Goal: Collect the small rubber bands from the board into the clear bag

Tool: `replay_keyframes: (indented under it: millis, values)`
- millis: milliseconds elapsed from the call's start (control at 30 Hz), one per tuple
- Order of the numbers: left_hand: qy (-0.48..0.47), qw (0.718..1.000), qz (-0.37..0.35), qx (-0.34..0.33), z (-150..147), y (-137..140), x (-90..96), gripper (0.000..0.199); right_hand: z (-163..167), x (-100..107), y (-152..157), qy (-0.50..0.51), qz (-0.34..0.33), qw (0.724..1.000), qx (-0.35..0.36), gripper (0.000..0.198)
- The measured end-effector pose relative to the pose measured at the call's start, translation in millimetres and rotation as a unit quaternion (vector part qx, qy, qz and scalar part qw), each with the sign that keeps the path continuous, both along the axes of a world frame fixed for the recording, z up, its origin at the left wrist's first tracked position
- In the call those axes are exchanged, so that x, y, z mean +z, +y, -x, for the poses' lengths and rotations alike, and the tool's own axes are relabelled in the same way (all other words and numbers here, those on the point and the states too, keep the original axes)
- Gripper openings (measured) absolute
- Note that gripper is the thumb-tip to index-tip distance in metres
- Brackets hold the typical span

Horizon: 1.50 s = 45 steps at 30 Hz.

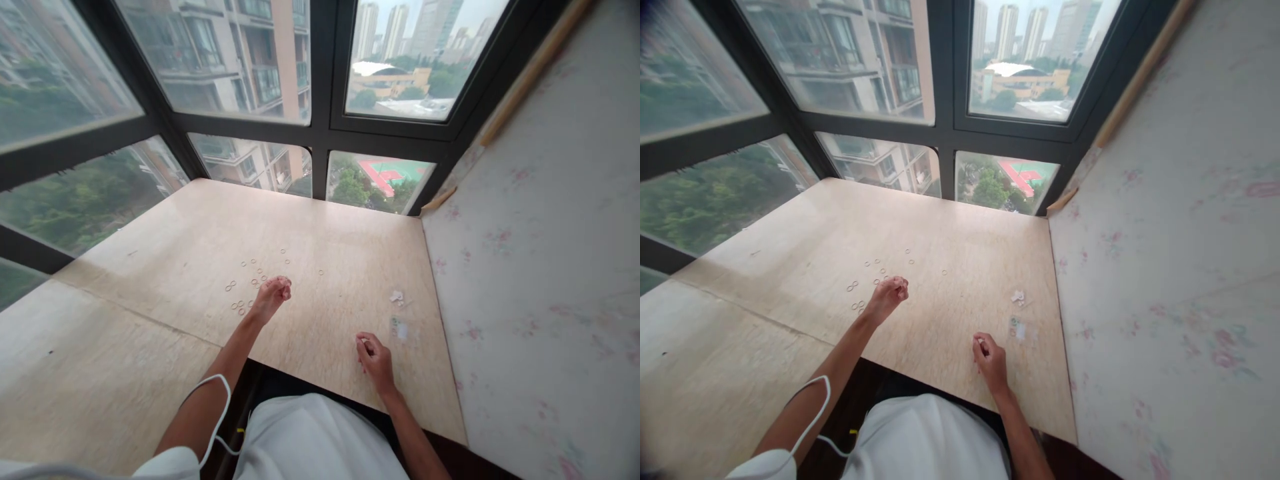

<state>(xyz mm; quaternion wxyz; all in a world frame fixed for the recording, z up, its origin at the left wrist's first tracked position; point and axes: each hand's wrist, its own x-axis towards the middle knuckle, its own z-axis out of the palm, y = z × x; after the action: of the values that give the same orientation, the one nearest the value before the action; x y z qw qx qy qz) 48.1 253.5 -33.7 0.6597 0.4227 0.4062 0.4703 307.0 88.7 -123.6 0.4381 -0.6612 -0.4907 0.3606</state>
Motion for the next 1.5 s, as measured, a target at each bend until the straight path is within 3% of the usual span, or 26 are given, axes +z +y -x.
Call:
replay_keyframes:
  millis: [200, 333, 467, 567, 700, 967, 1300, 1500]
  values:
    - [-0.030, 0.992, 0.029, -0.116, -80.8, -23.6, 2.1, 0.020, -1.5, 1.9, 2.4, 0.011, -0.009, 1.000, -0.002, 0.031]
    - [0.044, 0.979, -0.002, -0.201, -138.8, -39.8, -4.2, 0.016, -2.3, 6.9, 3.1, 0.013, -0.018, 1.000, -0.002, 0.028]
    - [0.180, 0.944, -0.101, -0.259, -187.0, -55.3, -10.5, 0.016, -4.5, 10.0, 3.2, 0.016, -0.015, 1.000, -0.002, 0.021]
    - [0.287, 0.876, -0.247, -0.299, -209.5, -60.8, -15.9, 0.009, -6.6, 9.0, 3.6, 0.002, -0.012, 1.000, -0.001, 0.021]
    - [0.385, 0.781, -0.362, -0.333, -224.0, -57.1, -25.6, 0.007, -7.9, 6.4, 4.8, -0.012, -0.006, 1.000, 0.000, 0.034]
    - [0.453, 0.704, -0.392, -0.381, -241.4, -42.2, -35.7, 0.009, -8.2, 6.1, 4.9, 0.007, -0.027, 1.000, -0.002, 0.030]
    - [0.492, 0.654, -0.409, -0.403, -250.0, -42.1, -37.0, 0.012, -8.1, 4.7, 4.3, 0.003, -0.022, 1.000, 0.002, 0.034]
    - [0.470, 0.666, -0.408, -0.411, -243.3, -41.5, -34.1, 0.013, -9.2, 3.4, 4.0, 0.002, -0.035, 0.999, 0.014, 0.035]
